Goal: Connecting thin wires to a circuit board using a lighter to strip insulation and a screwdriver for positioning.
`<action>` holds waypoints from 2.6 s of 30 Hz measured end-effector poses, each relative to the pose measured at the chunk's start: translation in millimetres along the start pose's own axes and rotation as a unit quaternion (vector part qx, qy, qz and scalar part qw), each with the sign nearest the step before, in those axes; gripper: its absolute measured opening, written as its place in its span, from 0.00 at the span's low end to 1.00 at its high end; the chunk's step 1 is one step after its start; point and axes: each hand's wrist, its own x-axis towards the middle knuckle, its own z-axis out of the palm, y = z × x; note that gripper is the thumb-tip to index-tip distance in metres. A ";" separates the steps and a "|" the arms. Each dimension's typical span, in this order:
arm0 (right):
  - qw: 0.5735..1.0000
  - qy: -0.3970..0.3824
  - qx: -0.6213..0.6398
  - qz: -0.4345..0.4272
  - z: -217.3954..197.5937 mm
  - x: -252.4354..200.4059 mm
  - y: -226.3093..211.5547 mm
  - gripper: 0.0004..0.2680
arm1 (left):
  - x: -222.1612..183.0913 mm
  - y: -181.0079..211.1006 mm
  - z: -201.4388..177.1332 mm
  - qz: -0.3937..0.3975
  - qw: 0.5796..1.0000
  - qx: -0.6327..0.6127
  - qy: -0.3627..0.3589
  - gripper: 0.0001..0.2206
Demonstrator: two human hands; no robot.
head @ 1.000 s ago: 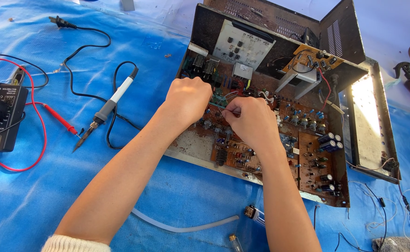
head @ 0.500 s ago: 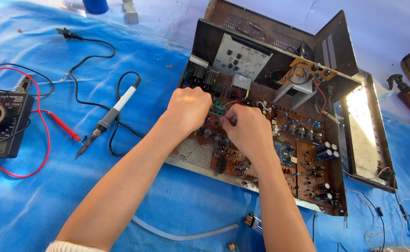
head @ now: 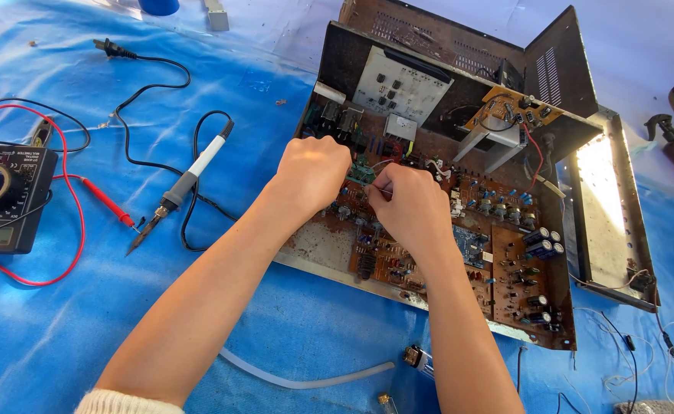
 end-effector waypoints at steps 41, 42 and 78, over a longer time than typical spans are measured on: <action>0.977 -0.027 0.206 -0.047 -44.5 -8.4 9.3 0.04 | -18.1 46.2 -64.2 0.059 0.998 -0.019 -0.017 0.05; 0.976 -0.030 0.208 -0.049 -45.6 -9.7 7.3 0.04 | -18.3 46.0 -62.2 0.057 0.998 -0.021 -0.015 0.04; 0.994 -0.026 0.059 -0.091 -23.7 -9.5 12.1 0.08 | -20.1 72.9 -53.6 0.196 0.978 -0.013 0.070 0.25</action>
